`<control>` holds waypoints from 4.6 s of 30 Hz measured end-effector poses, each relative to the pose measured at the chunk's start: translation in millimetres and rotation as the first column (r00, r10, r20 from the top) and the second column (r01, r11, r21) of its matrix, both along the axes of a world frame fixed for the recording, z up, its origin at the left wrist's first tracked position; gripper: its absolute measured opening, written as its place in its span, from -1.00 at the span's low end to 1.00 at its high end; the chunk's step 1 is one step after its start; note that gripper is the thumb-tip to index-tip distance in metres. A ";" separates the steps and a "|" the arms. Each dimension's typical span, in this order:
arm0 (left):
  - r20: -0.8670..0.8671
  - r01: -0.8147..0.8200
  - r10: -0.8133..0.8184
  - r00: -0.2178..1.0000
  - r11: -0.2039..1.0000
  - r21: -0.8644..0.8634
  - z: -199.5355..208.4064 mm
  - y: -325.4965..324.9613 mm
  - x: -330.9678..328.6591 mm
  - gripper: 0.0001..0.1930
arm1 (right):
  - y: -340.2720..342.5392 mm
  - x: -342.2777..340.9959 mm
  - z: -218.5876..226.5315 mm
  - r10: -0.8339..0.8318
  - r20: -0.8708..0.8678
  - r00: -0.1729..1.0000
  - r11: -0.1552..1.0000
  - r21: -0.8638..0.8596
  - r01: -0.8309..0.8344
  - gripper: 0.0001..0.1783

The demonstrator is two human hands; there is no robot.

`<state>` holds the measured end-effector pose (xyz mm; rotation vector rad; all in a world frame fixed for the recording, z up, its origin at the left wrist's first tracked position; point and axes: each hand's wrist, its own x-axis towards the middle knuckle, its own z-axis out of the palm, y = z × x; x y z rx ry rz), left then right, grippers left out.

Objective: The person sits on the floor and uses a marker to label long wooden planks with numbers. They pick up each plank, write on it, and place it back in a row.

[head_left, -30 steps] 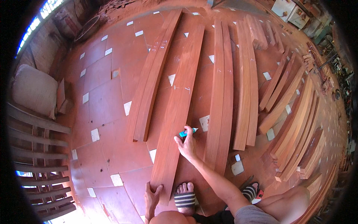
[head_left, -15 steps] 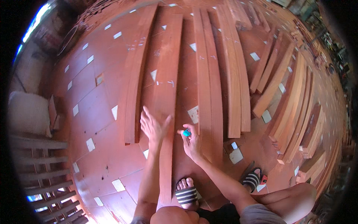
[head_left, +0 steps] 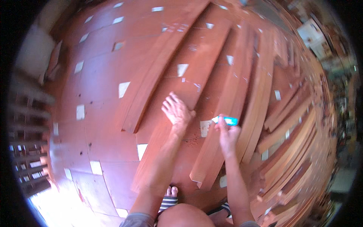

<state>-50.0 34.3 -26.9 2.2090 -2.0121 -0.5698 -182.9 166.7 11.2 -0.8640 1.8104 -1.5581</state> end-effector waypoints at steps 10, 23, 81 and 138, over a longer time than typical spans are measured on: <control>0.220 0.113 -0.041 0.975 0.940 -0.323 -22.8 39.9 -42.4 -0.33 | -227.9 -16.2 45.8 0.671 -0.546 0.501 0.728 0.359 -0.584 -0.67; 0.247 0.137 -0.059 0.967 0.940 -0.312 -23.0 39.3 -35.4 -0.28 | -293.3 31.1 24.0 0.782 -0.620 -0.065 0.576 0.758 -0.305 -0.66; 0.238 0.430 -0.359 0.902 0.771 -0.469 -74.7 -183.9 -33.5 0.04 | 414.4 -87.8 178.8 0.285 -0.616 0.735 0.703 0.655 0.276 -0.55; 0.558 0.330 -0.220 0.800 0.938 -0.103 -21.9 150.8 -65.3 0.06 | 525.6 -10.3 -50.4 -0.546 -0.543 0.637 0.553 0.337 0.762 -0.41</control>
